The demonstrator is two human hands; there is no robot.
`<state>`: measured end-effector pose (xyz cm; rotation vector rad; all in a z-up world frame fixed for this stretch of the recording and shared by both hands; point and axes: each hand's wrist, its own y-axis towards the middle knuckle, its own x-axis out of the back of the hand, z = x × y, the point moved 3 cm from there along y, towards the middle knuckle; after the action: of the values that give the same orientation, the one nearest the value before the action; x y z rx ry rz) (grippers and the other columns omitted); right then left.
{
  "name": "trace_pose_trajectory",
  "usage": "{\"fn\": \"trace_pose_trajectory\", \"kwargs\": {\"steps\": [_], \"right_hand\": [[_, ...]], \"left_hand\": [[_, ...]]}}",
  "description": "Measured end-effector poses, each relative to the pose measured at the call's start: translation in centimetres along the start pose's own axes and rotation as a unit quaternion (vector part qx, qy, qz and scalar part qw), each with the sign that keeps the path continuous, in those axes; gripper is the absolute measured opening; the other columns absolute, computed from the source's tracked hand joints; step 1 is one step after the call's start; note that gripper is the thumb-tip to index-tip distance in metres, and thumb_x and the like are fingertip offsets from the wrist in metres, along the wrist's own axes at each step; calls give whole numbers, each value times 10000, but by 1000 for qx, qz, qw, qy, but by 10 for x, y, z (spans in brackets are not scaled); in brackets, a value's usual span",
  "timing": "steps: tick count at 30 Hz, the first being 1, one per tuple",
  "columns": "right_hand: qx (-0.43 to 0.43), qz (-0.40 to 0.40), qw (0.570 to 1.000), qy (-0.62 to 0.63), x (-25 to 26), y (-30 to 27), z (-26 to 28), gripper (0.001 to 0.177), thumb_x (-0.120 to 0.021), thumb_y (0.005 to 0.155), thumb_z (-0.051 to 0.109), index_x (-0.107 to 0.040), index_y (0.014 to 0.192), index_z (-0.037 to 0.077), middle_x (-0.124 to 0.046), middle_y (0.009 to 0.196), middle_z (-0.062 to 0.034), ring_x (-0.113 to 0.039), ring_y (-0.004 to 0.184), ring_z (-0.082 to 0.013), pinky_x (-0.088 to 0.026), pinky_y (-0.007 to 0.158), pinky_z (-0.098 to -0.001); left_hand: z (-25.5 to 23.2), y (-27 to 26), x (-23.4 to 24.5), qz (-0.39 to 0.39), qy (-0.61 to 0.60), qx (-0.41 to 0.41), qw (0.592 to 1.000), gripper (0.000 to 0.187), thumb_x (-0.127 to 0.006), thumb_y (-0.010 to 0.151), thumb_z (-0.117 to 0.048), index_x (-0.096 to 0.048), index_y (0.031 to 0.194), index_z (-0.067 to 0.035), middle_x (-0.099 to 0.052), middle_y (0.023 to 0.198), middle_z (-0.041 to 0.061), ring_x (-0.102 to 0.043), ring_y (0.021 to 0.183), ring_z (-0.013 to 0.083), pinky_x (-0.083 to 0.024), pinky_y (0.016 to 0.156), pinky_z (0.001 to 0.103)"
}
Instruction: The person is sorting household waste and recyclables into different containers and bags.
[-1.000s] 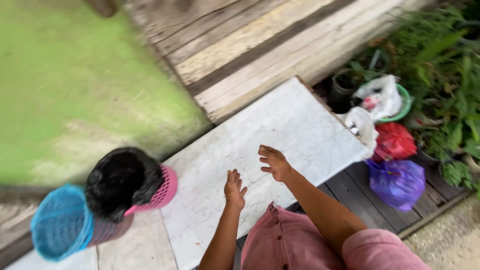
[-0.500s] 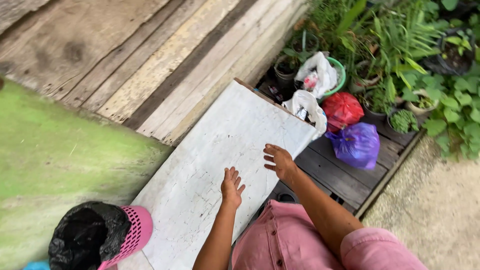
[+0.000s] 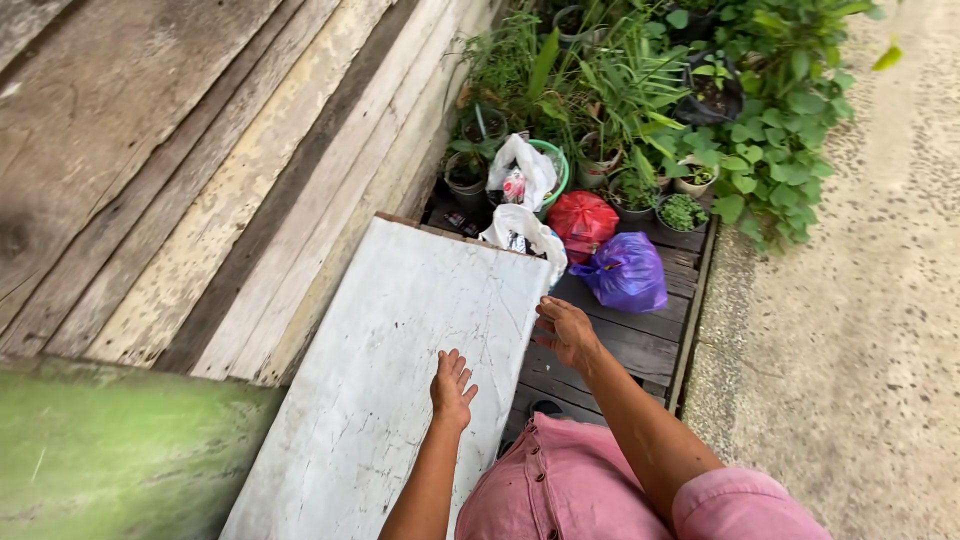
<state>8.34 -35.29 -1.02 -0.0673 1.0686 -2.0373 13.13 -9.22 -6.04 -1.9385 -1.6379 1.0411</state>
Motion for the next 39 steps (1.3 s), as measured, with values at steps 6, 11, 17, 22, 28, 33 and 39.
{"fn": "trace_pose_trajectory", "kwargs": {"steps": [6,11,17,22,28,33,39], "right_hand": [[10,-54,997,57,22,-8,13,472,-608,989,316,-561,1425,142,-614,1314,-36,-561,1199,-237,-491,979,-489],[9,-80,994,69,39,4,19,442,-611,1001,316,-580,1410,153,-615,1298,-34,-574,1165,-236,-492,999,-492],[-5,-80,995,65,54,53,35,423,-613,999,311,-601,1382,131,-624,1287,-53,-563,1160,-258,-476,985,-510],[-48,-87,993,58,78,125,45,395,-602,1005,311,-594,1367,154,-633,1289,-46,-567,1171,-251,-484,966,-511],[-86,-120,988,50,112,235,66,417,-631,1001,280,-618,1388,124,-597,1266,-54,-518,1138,-256,-478,905,-500],[-134,-134,982,-3,145,295,54,463,-610,983,300,-582,1426,170,-626,1329,-4,-545,1191,-236,-482,913,-488],[-157,-131,976,-71,171,365,29,570,-642,963,341,-533,1487,146,-591,1407,-27,-529,1247,-236,-484,1004,-485]], "left_hand": [[-6,16,-14,31,21,4,999,868,-417,931,-682,-322,1608,-147,-303,1686,116,-263,1552,334,-235,1219,564],[-5,36,-28,43,38,20,998,896,-424,923,-704,-309,1613,-144,-289,1685,119,-234,1565,340,-223,1223,568],[-17,66,-58,39,82,0,996,876,-461,939,-666,-349,1597,-99,-302,1675,156,-263,1552,361,-246,1216,568],[-36,98,-88,3,129,-23,991,861,-455,924,-654,-367,1581,-104,-341,1659,136,-286,1536,332,-244,1206,545],[-76,189,-139,-28,226,-109,968,683,-496,1014,-513,-529,1456,6,-540,1536,157,-471,1461,266,-340,1184,356],[-108,259,-180,-61,311,-107,942,636,-466,1013,-501,-597,1396,-11,-643,1421,160,-583,1344,292,-421,1104,351],[-90,375,-167,-102,488,-98,861,651,-389,1003,-554,-640,1357,-68,-684,1298,214,-623,1229,392,-476,1022,423]]}}
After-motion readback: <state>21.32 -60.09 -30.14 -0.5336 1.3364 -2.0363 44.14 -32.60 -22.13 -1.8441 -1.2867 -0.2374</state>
